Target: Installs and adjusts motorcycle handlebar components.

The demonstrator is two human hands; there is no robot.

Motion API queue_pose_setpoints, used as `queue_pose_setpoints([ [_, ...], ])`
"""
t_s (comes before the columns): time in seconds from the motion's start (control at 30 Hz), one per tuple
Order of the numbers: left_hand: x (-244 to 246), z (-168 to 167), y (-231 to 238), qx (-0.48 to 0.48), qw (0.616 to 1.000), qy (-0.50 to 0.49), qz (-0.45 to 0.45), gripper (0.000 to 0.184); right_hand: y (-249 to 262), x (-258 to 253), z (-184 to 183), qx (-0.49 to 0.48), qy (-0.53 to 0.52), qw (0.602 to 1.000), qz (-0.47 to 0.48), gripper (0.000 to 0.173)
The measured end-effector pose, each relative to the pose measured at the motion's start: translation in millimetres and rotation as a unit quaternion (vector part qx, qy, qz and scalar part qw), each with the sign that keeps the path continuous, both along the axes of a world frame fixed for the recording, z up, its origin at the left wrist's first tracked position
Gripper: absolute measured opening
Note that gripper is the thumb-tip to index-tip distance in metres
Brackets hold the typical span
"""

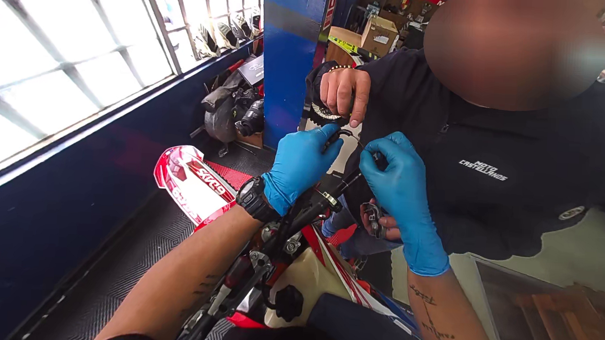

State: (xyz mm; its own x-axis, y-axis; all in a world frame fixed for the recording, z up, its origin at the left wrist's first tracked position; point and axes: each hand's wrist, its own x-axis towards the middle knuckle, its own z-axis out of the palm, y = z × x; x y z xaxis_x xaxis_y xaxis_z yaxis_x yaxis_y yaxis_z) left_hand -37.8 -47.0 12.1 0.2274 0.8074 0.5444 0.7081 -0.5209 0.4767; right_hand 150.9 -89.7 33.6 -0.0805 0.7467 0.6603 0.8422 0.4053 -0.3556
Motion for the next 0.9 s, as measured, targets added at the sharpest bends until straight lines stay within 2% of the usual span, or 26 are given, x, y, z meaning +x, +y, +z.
queue_pose_setpoints([
  [0.17,4,-4,0,0.041,0.999,0.017,-0.002,0.029,0,16,8,-0.014,-0.036,0.998,0.047,0.016],
  [0.33,5,-1,0,0.042,0.998,0.034,-0.012,0.028,-1,28,15,-0.040,-0.047,0.995,0.081,0.016],
  [0.63,0,-1,2,0.039,0.998,0.040,-0.008,0.026,-19,39,9,-0.047,-0.055,0.994,0.079,0.017],
  [0.9,5,4,-4,0.036,0.998,0.042,-0.034,0.025,-15,29,12,-0.037,-0.009,0.996,0.084,0.012],
])
